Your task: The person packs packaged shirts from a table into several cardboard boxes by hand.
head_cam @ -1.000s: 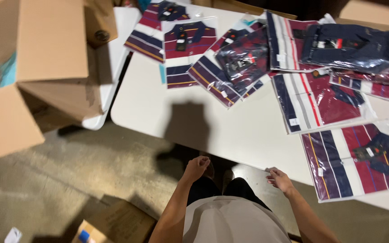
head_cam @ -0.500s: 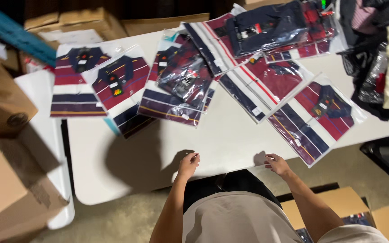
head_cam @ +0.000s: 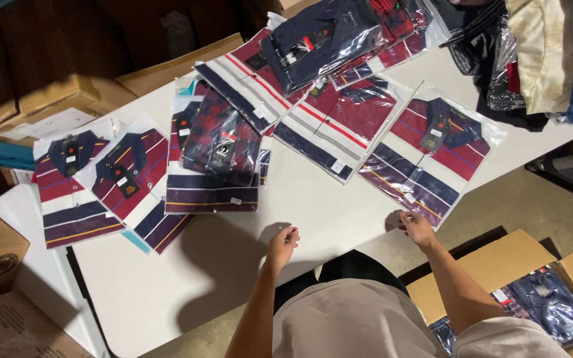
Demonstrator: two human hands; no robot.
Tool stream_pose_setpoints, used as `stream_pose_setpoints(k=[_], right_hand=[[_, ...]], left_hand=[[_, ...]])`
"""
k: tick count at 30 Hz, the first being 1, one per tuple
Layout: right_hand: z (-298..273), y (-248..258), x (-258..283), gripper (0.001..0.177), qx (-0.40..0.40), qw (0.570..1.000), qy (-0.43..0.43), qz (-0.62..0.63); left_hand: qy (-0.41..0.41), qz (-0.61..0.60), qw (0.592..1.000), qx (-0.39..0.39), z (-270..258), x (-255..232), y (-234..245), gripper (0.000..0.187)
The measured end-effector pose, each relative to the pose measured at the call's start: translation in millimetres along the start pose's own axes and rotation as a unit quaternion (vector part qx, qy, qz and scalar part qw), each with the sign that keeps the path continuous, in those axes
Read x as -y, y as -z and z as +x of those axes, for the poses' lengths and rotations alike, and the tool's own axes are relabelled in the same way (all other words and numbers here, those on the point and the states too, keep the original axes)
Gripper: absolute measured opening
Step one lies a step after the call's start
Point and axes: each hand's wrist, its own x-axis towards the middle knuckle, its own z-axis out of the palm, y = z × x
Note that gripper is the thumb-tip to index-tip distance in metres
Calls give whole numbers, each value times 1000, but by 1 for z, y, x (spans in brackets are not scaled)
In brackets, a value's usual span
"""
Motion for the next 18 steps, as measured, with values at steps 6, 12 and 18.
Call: stream_pose_setpoints(k=[6,12,18], right_hand=[[83,57,-19,41,-120,991,29,-60],[157,108,-67,43,-298,952,32,-63],[146,126,-29,87,-316,946,-61,28]], left_hand=[[-11,58,997,-41,25,-26,-42,45],[13,46,997,-52,35,-50,-75,43],[54,17,997,-52,47,-37,-97,41]])
